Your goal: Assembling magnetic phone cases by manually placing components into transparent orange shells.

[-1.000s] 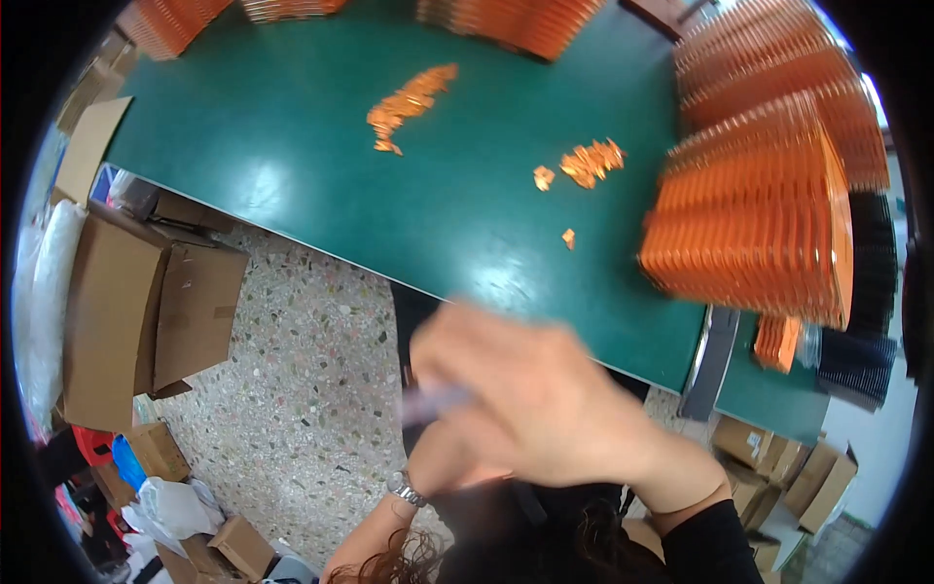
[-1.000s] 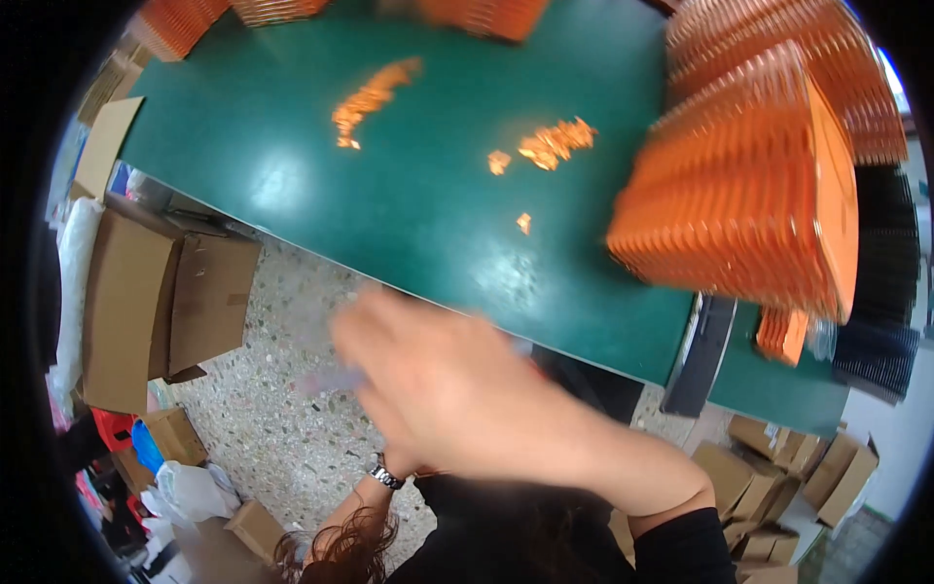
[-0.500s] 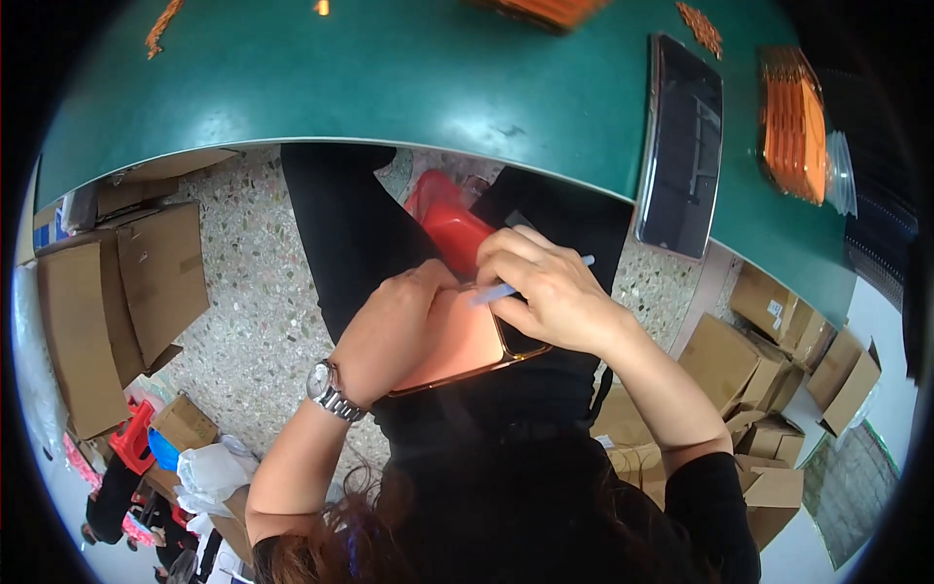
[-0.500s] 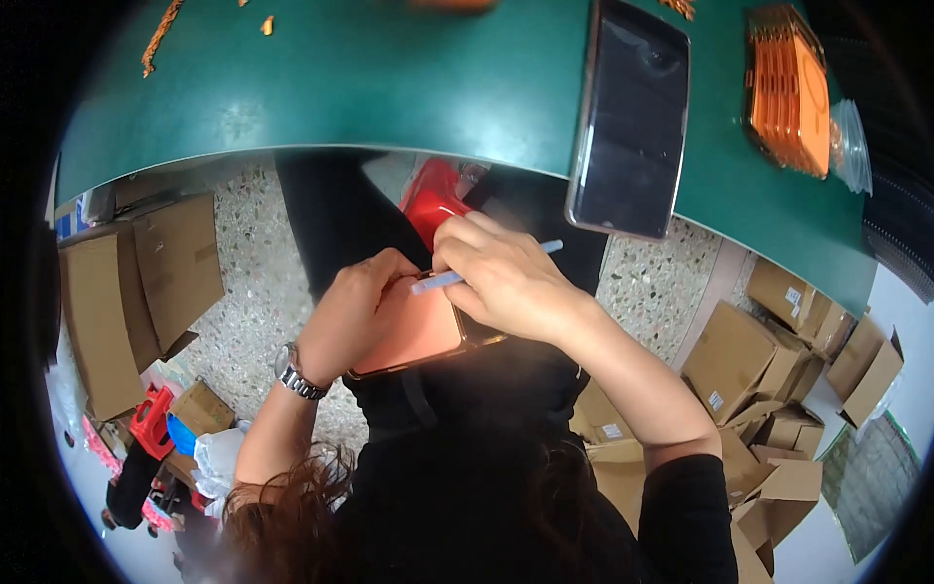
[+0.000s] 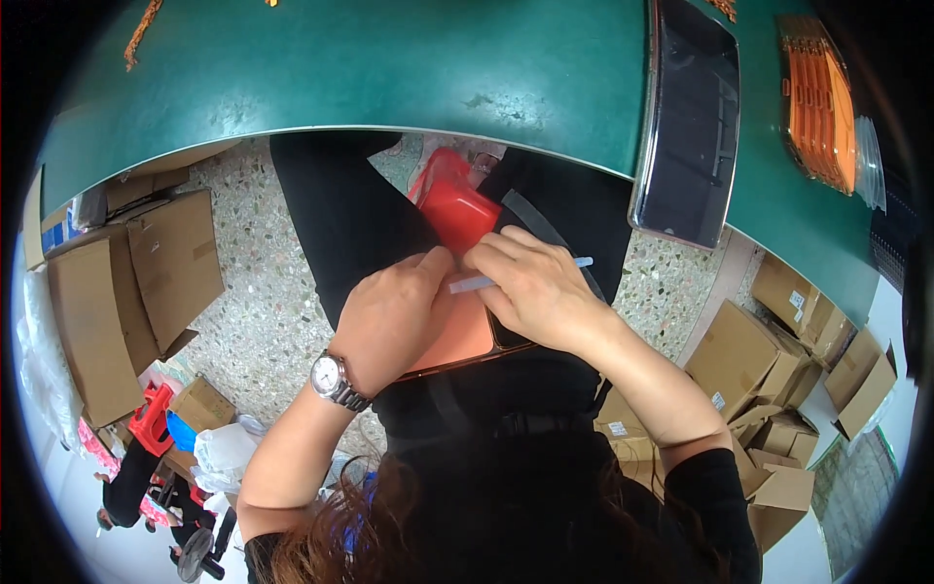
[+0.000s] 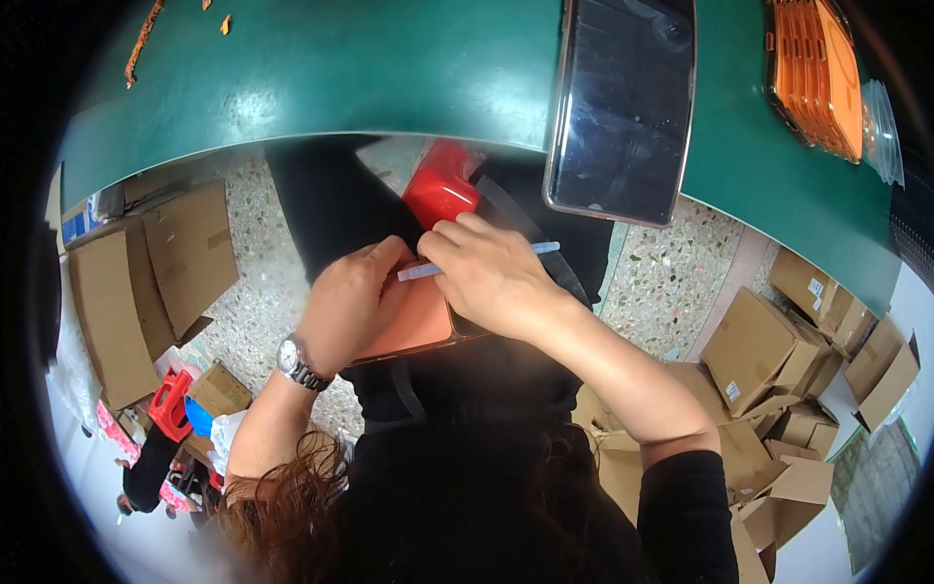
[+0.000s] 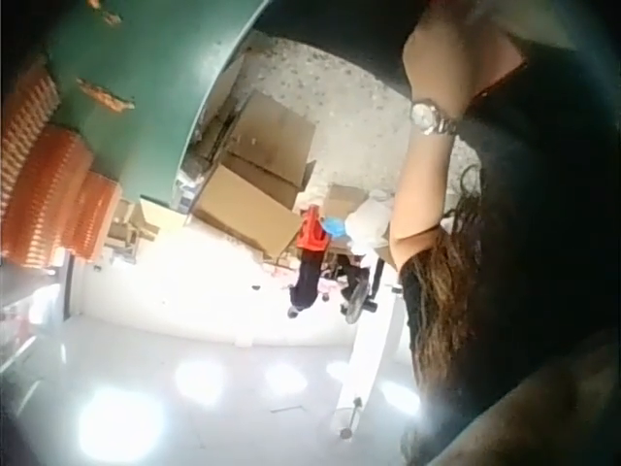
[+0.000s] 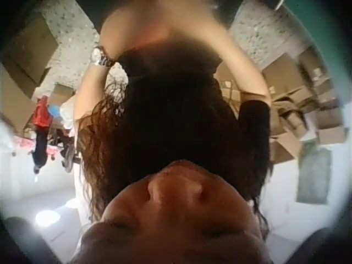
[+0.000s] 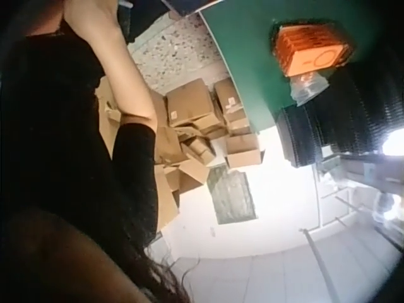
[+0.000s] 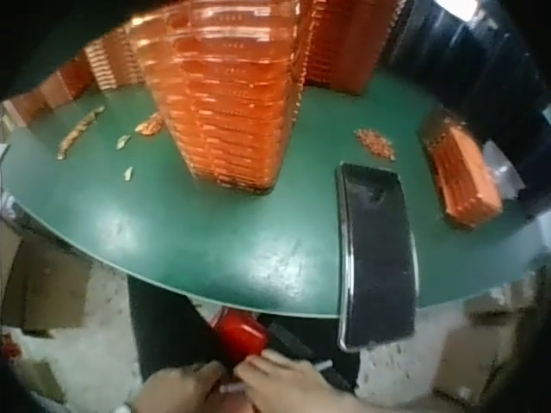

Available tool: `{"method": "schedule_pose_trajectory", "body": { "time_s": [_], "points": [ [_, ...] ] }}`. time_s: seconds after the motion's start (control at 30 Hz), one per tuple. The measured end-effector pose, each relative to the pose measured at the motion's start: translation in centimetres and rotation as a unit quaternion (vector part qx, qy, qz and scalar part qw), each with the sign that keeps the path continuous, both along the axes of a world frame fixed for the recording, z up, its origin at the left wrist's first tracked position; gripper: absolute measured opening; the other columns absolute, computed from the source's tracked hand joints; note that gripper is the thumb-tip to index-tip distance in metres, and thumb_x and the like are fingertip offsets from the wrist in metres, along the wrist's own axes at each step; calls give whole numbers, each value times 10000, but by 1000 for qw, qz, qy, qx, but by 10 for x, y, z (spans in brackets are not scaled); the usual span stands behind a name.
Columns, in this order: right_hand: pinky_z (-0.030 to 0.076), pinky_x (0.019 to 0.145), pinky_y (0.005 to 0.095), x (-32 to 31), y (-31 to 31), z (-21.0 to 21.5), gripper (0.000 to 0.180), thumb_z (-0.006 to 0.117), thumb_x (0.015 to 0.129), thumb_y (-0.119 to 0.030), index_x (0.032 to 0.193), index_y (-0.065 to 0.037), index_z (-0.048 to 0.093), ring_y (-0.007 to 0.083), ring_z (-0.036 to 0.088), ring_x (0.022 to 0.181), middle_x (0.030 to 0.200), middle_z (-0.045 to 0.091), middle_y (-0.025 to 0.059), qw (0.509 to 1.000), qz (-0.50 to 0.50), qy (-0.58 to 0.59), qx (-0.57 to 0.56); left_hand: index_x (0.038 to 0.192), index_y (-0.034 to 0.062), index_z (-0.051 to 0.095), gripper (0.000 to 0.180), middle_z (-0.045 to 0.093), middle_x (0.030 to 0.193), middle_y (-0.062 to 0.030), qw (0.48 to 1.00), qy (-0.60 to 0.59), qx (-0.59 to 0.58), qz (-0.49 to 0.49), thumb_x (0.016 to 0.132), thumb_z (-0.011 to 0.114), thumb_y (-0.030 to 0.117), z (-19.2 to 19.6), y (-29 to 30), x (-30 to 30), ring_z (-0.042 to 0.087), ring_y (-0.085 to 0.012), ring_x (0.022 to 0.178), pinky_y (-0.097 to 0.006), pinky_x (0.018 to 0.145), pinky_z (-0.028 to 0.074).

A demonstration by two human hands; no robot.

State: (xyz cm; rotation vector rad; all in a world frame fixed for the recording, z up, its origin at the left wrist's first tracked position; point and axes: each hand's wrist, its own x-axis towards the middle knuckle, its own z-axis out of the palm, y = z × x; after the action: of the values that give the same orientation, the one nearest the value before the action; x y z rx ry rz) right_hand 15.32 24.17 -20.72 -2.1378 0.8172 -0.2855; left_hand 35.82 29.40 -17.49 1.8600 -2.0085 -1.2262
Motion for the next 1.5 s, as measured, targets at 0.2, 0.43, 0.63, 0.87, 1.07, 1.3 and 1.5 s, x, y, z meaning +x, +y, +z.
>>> {"method": "schedule_pose_trajectory", "body": {
  "time_s": [0.2, 0.43, 0.63, 0.87, 1.07, 1.3, 1.5],
  "points": [
    [578, 773, 421, -13, -7, 17, 319, 716, 944, -187, 1221, -37, 667, 300, 657, 996, 1119, 645, 108, 998, -2, 58, 10, 975, 35, 634, 123, 702, 901, -172, 1000, 2, -25, 3, 984, 644, 157, 2, -1, -1, 690, -408, 792, -483, 677, 549],
    [576, 695, 387, -7, 2, 16, 301, 699, 975, -228, 1218, -51, 711, 255, 664, 904, 1031, 670, 60, 993, 31, 111, -40, 980, 40, 629, 62, 693, 881, -152, 997, -2, -80, -16, 977, 634, 101, -7, 8, 1, 699, -381, 824, -466, 706, 559],
    [569, 679, 396, 6, 9, 14, 180, 700, 967, -211, 1047, -54, 733, 286, 661, 802, 922, 698, 74, 991, -21, 126, -29, 952, 33, 608, 56, 677, 854, -159, 995, -46, -88, -10, 969, 629, 83, -5, 11, -1, 685, -378, 827, -458, 733, 555],
    [493, 551, 297, -6, 3, 23, 178, 728, 836, -172, 1011, -137, 735, 173, 560, 768, 853, 595, -21, 983, 30, 60, -173, 1026, 4, 626, 109, 747, 936, -152, 994, 49, 80, -60, 993, 609, 107, 30, -16, 24, 737, -338, 841, -407, 747, 587],
    [458, 599, 264, -10, 1, 70, 317, 691, 851, -229, 1155, -139, 682, 136, 568, 836, 974, 580, -34, 958, 8, -66, -280, 1533, -9, 431, 562, 638, 1382, -134, 763, 476, 432, 66, 1080, 599, 278, 39, 6, 70, 631, -218, 1236, -373, 1042, 510],
    [533, 648, 315, -42, -3, 111, 315, 724, 892, -220, 1180, -94, 696, 192, 625, 843, 1083, 640, 19, 945, -80, -145, -282, 1652, 9, 229, 786, 428, 1589, -195, 784, 438, 439, 17, 1079, 540, 447, 101, -7, 82, 498, -265, 1382, -419, 1135, 406],
    [541, 749, 407, -180, -51, 136, 145, 663, 918, 11, 1052, 17, 719, 318, 682, 853, 977, 718, 147, 828, -421, -100, -356, 1608, 0, 301, 939, 546, 1434, -224, 901, 321, -110, 269, 931, 732, 486, 293, -61, 69, 645, -295, 1168, -410, 890, 585]
  ]
}}
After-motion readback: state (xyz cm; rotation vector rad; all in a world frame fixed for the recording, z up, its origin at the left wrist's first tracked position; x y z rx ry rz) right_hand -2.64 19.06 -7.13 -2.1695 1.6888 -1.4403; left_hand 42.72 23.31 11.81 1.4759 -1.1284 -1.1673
